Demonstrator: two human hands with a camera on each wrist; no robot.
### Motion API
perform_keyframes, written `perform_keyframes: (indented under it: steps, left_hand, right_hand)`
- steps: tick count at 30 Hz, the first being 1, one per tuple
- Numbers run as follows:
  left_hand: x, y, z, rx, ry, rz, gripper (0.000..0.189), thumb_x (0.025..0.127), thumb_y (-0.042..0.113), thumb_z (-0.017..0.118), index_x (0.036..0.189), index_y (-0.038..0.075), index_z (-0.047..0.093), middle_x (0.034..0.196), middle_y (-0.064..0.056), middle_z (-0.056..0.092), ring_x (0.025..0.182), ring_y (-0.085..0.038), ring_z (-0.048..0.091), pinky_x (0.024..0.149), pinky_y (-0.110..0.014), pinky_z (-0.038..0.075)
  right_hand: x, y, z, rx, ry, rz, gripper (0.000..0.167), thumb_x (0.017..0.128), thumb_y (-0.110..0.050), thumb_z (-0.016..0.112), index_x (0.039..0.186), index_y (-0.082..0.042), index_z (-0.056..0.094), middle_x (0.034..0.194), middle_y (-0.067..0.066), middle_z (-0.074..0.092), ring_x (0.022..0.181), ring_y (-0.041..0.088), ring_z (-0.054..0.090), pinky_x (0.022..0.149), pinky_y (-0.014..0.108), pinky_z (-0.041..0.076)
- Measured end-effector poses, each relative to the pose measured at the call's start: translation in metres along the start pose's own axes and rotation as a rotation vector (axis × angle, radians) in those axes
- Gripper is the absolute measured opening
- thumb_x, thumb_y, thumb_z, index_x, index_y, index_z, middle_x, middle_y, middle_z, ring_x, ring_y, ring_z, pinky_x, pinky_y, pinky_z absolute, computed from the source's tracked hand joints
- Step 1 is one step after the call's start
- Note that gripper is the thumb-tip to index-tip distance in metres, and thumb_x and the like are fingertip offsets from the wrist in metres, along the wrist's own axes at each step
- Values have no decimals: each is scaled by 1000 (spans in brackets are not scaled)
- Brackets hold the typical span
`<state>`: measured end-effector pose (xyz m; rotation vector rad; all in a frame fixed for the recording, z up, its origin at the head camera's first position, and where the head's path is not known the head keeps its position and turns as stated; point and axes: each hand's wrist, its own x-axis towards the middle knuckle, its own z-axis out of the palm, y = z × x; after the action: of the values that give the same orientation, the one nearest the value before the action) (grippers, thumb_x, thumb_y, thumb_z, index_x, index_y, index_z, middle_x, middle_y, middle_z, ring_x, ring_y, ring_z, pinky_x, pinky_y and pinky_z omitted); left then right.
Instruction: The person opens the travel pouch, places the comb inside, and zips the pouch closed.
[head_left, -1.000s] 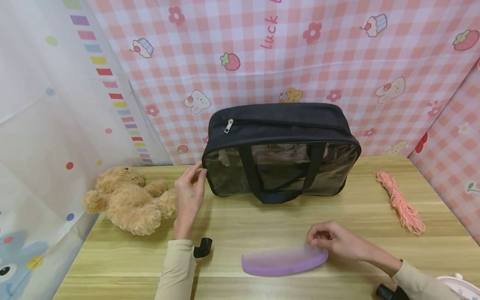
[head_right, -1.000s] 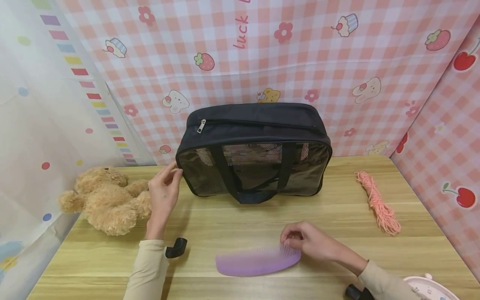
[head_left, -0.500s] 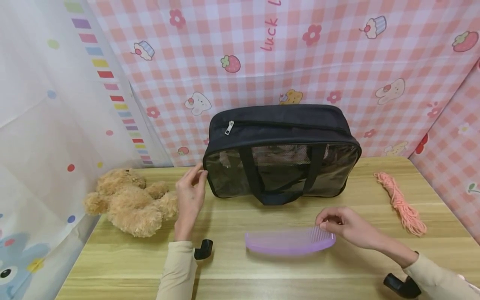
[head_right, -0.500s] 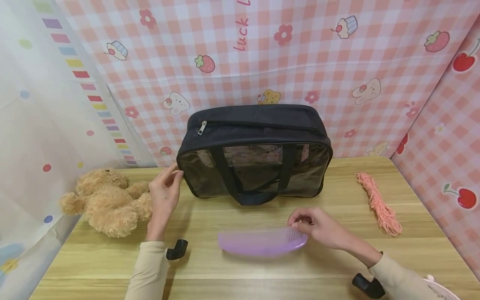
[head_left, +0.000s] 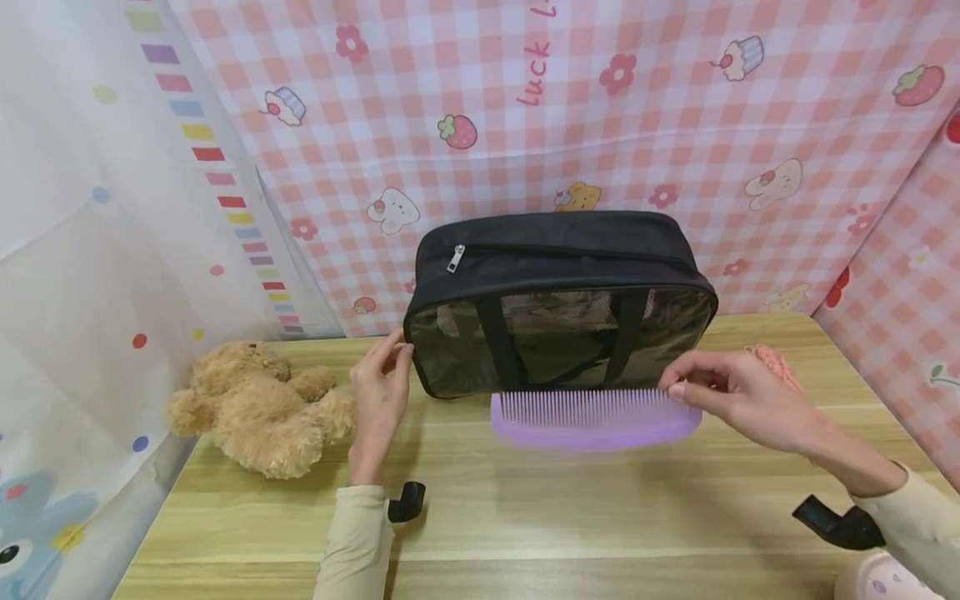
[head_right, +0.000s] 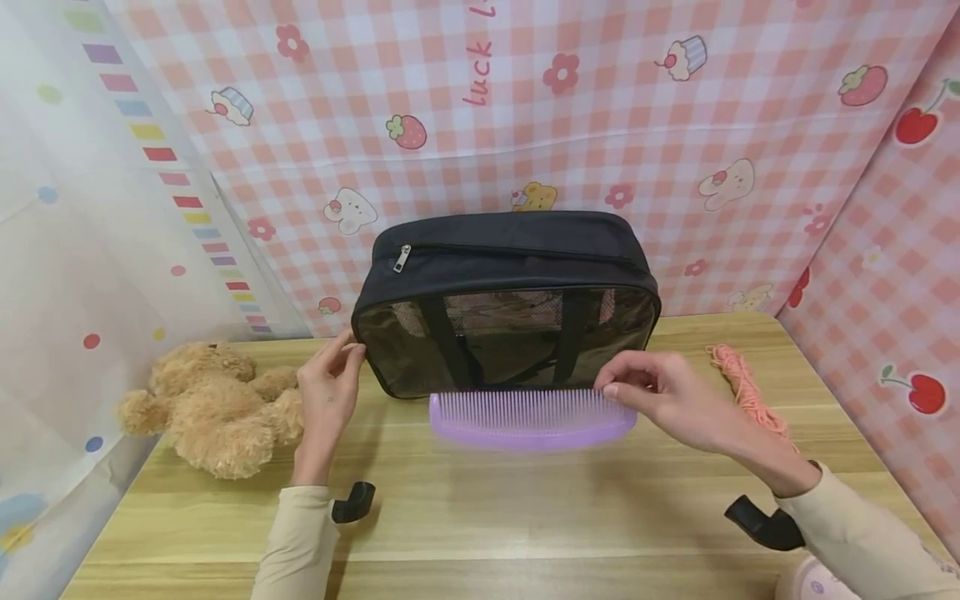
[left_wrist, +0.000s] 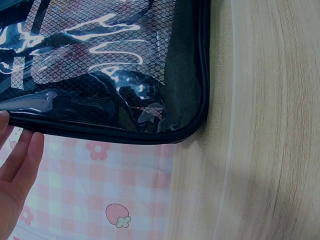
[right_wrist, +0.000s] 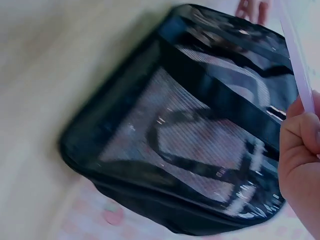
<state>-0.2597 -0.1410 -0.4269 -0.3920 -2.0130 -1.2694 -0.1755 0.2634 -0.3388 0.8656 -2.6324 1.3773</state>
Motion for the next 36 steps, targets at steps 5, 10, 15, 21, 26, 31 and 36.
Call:
perform_keyframes:
  steps: [5,10,15,21,26,31,36]
  left_hand:
    - [-1,-1,-1,3,5,0,22,92,5,61,112,2,70,99,-12,69,80,-24,68,71,-29,56]
    - [-2,0,-5,10,25,-11,22,90,-2,62,112,-1,69,99,-14,69,80,-27,68,73,-18,53]
    - [0,18,-8,18,24,16,21,88,-9,61,108,-7,68,97,-19,67,79,-32,68,72,-26,56]
    - [4,35,-5,2,16,18,20,87,-11,61,106,-10,68,97,-22,67,78,-33,67,70,-40,56]
    - [3,22,6,-28,20,2,19,89,-7,62,106,-6,69,98,-19,68,80,-30,68,71,-36,56]
    - [0,2,13,-55,-1,-12,21,92,4,62,111,1,70,102,-14,68,82,-24,68,74,-23,55]
    - [-1,-1,6,-31,27,-3,21,91,1,63,110,1,70,101,-14,69,80,-25,68,74,-13,51]
  right_hand:
    - [12,-17,-17,-1,45,-40,19,90,8,58,96,-8,68,76,1,59,45,13,32,38,29,31]
    - [27,-33,-28,-45,53,-34,16,92,3,59,97,-9,68,72,3,57,45,14,34,39,29,32]
    - [34,-41,-39,-70,104,-54,15,91,5,59,98,-6,68,74,3,59,44,13,36,38,29,32]
    - [40,-43,-55,-124,226,-67,12,89,5,61,96,-3,68,63,0,54,46,10,36,39,26,30]
    - [47,-47,-75,-146,332,-13,10,89,3,63,96,-1,69,73,-2,63,52,9,41,42,22,32]
    - [60,-48,-91,-234,380,0,9,90,-1,63,97,-1,69,77,-6,65,54,8,44,44,19,34]
    - [76,-39,-90,-296,359,-6,11,92,-5,61,98,1,69,73,1,63,52,9,43,43,20,32]
